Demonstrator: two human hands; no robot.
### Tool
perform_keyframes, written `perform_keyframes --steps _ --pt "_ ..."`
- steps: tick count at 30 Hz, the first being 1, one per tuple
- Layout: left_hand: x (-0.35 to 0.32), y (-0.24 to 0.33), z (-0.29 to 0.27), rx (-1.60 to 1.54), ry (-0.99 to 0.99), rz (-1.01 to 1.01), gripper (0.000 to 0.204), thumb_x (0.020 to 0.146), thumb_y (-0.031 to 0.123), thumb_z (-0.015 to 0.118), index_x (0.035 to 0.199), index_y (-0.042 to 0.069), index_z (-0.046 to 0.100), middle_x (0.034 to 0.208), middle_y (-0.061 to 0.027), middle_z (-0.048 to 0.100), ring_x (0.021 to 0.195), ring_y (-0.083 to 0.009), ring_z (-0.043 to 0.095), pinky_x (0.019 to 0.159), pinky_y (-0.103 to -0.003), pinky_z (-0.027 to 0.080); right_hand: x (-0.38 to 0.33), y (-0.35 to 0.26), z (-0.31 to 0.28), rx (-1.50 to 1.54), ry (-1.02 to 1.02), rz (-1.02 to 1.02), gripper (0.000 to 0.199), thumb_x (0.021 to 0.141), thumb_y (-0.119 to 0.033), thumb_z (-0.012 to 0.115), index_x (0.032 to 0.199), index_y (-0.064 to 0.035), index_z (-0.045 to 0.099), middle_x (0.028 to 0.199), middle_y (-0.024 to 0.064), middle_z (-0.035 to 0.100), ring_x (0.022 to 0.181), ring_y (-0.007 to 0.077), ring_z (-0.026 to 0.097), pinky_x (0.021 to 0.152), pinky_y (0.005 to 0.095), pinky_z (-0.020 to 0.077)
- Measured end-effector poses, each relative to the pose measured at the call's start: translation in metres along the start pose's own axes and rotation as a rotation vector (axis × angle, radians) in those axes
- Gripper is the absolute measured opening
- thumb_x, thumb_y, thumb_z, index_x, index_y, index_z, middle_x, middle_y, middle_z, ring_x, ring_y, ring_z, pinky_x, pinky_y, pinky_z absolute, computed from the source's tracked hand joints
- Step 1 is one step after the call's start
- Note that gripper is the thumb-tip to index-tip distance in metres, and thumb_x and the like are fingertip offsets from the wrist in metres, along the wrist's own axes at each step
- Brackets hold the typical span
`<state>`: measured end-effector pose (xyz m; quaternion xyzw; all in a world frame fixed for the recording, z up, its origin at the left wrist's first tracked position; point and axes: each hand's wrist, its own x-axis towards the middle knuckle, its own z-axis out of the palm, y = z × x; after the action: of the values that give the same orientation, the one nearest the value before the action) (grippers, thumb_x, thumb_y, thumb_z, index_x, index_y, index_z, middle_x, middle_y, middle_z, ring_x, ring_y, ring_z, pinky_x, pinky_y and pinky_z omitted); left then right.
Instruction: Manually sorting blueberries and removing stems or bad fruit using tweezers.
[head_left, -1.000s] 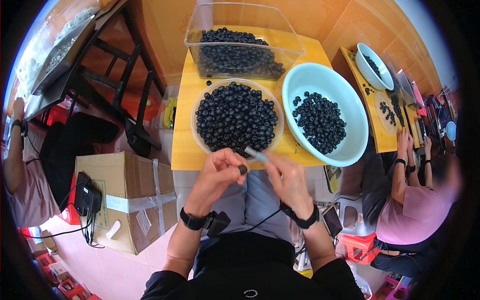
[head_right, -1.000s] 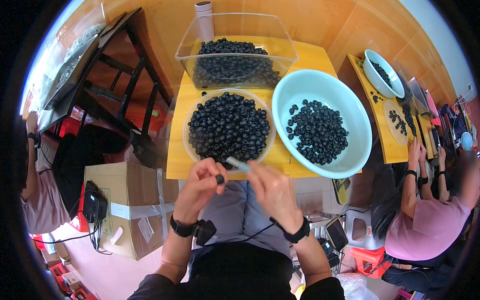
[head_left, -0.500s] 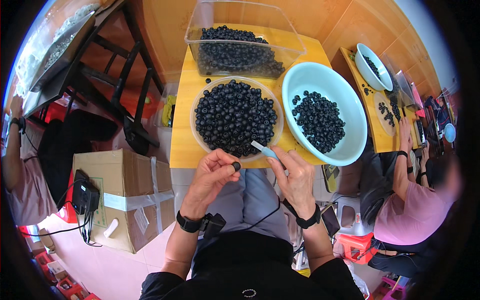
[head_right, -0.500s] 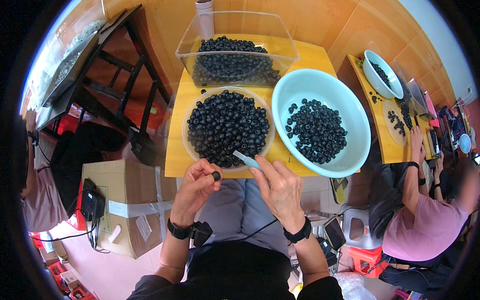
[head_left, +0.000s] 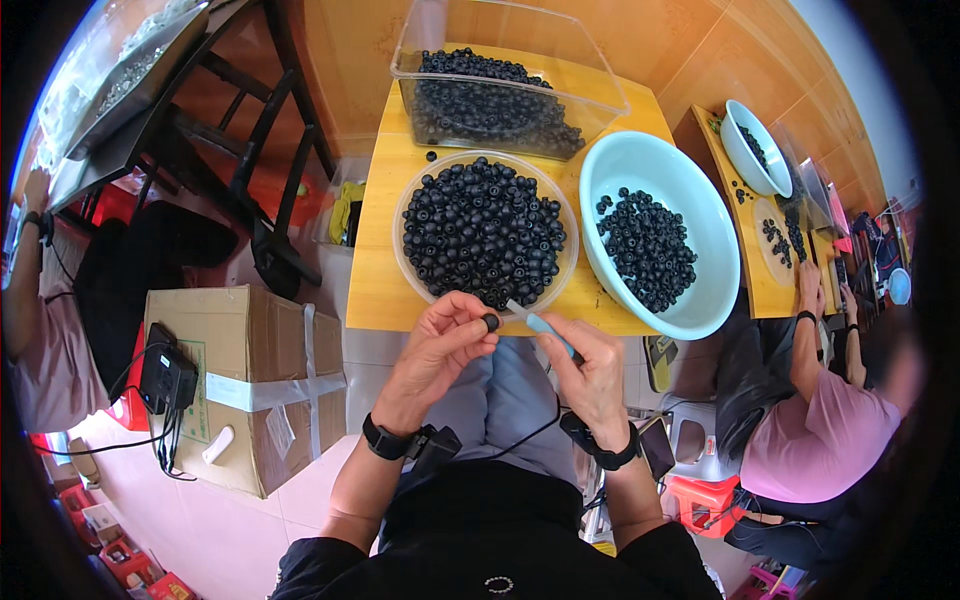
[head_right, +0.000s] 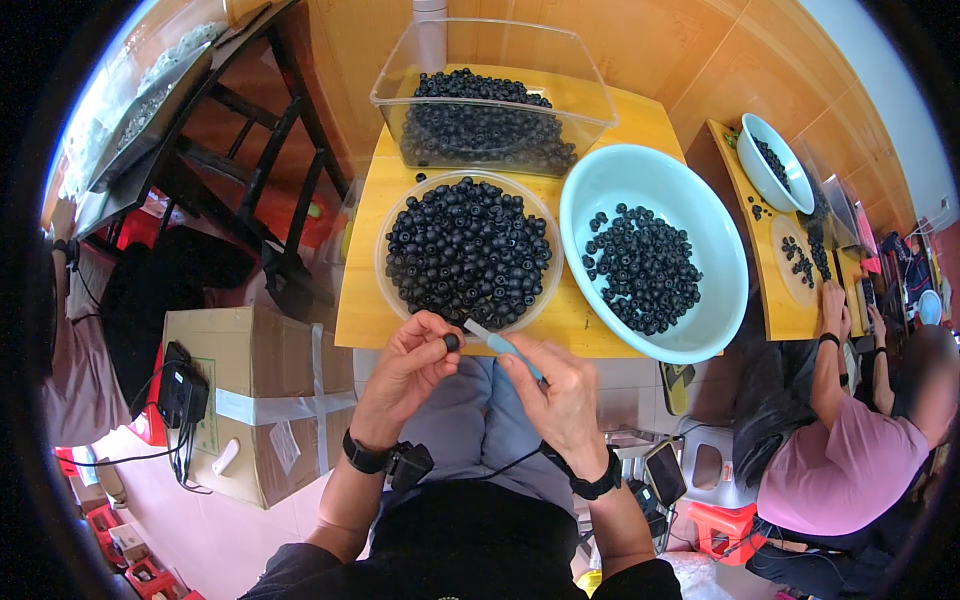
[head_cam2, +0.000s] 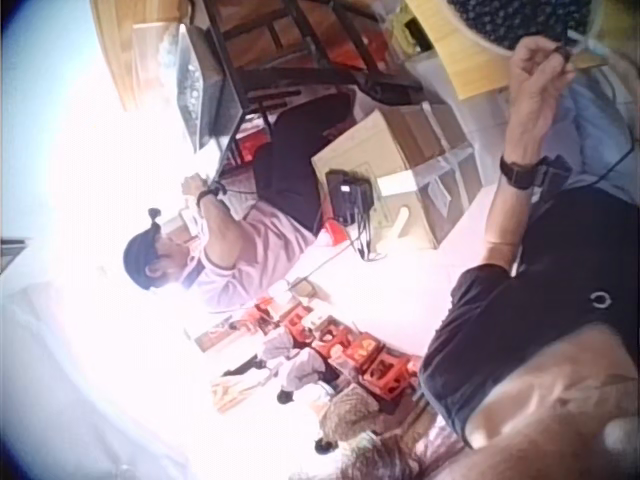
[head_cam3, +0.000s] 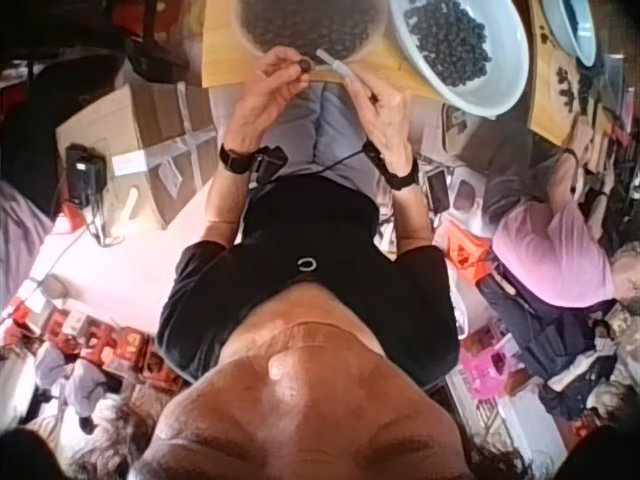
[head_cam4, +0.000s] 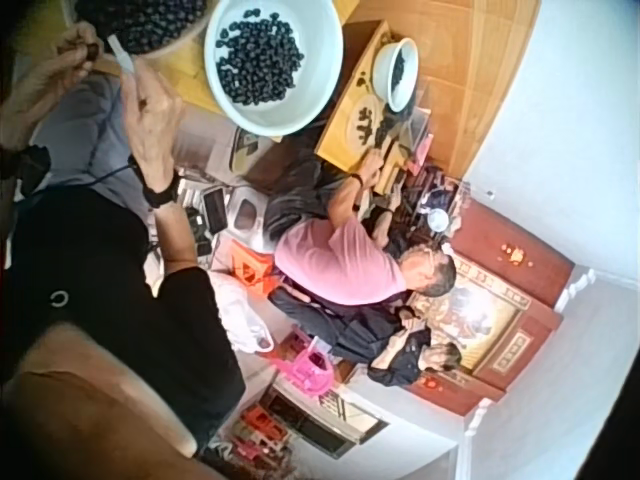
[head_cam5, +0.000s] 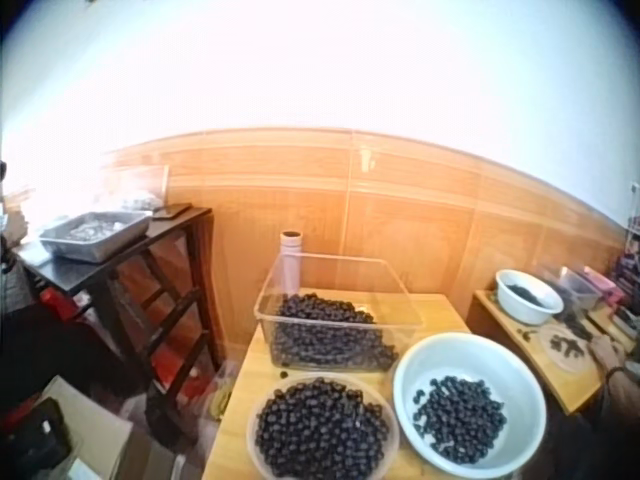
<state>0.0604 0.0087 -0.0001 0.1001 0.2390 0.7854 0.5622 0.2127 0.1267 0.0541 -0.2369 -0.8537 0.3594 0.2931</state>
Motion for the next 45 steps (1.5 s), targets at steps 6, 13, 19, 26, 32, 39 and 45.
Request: perform_keyframes --steps 6,13,19,26,32,39,45 --pt "0.0 0.0 -0.001 -0.023 -0.03 -0.006 0.016 0.086 0.0 0.063 0.1 0.003 0.058 0.098 -0.0081 0.064 0.083 -0.0137 0.066 0.075 -0.025 0.058 -0.004 -0.01 0.003 0.004 -0.102 -0.019 0.021 0.08 -0.01 0.07 0.099 -0.003 0.068 0.065 0.01 0.058 0.047 0.0206 0.054 0.044 0.0315 0.0403" --pt "-0.001 0.0 -0.001 -0.025 -0.055 -0.016 0.016 0.086 0.001 0.064 0.1 0.003 0.057 0.1 -0.0086 0.064 0.084 -0.0129 0.065 0.075 -0.024 0.058 -0.003 -0.016 0.002 -0.062 -0.143 -0.029 0.022 0.079 -0.013 0.072 0.099 -0.0045 0.068 0.064 0.0091 0.058 0.049 0.022 0.057 0.045 0.0333 0.0424" --pt "-0.001 0.0 -0.002 -0.025 -0.052 -0.009 0.016 0.085 0.001 0.064 0.099 0.003 0.057 0.099 -0.0086 0.064 0.083 -0.0135 0.066 0.074 -0.025 0.058 -0.003 -0.015 0.003 -0.077 -0.147 -0.033 0.022 0.079 -0.013 0.071 0.099 -0.0045 0.068 0.063 0.009 0.057 0.049 0.0222 0.056 0.045 0.0332 0.0424" --pt "-0.003 0.0 -0.002 -0.02 -0.049 -0.006 0.015 0.085 0.0 0.064 0.098 0.002 0.058 0.097 -0.0097 0.065 0.08 -0.0145 0.067 0.073 -0.025 0.058 -0.002 -0.012 0.0 -0.062 -0.141 -0.049 0.022 0.079 -0.012 0.071 0.099 -0.0043 0.068 0.063 0.009 0.057 0.048 0.0214 0.056 0.045 0.0328 0.0421" --pt "-0.002 -0.001 -0.003 -0.023 -0.065 -0.005 0.015 0.085 0.0 0.063 0.099 0.002 0.058 0.096 -0.0095 0.065 0.081 -0.0143 0.066 0.073 -0.025 0.058 -0.005 -0.015 0.001 -0.049 -0.159 -0.041 0.022 0.08 -0.013 0.071 0.099 -0.0039 0.068 0.065 0.0088 0.058 0.049 0.021 0.057 0.045 0.032 0.0422" --pt "-0.006 0.001 -0.003 0.005 -0.078 -0.01 0.015 0.084 0.0 0.065 0.098 0.003 0.058 0.095 -0.0093 0.065 0.078 -0.0139 0.067 0.071 -0.025 0.057 -0.005 -0.004 0.006 -0.045 -0.125 -0.025 0.021 0.08 -0.01 0.07 0.1 -0.0028 0.068 0.066 0.0105 0.059 0.052 0.0228 0.058 0.046 0.0308 0.0425" --pt "-0.009 0.001 0.004 0.057 -0.078 -0.108 0.019 0.082 0.0 0.066 0.098 0.005 0.057 0.092 -0.0069 0.065 0.075 -0.0136 0.066 0.069 -0.023 0.056 -0.001 -0.017 -0.001 0.094 -0.068 0.048 0.027 0.076 -0.003 0.071 0.103 -0.0026 0.067 0.07 0.0123 0.059 0.058 0.0256 0.059 0.051 0.0304 0.0444"
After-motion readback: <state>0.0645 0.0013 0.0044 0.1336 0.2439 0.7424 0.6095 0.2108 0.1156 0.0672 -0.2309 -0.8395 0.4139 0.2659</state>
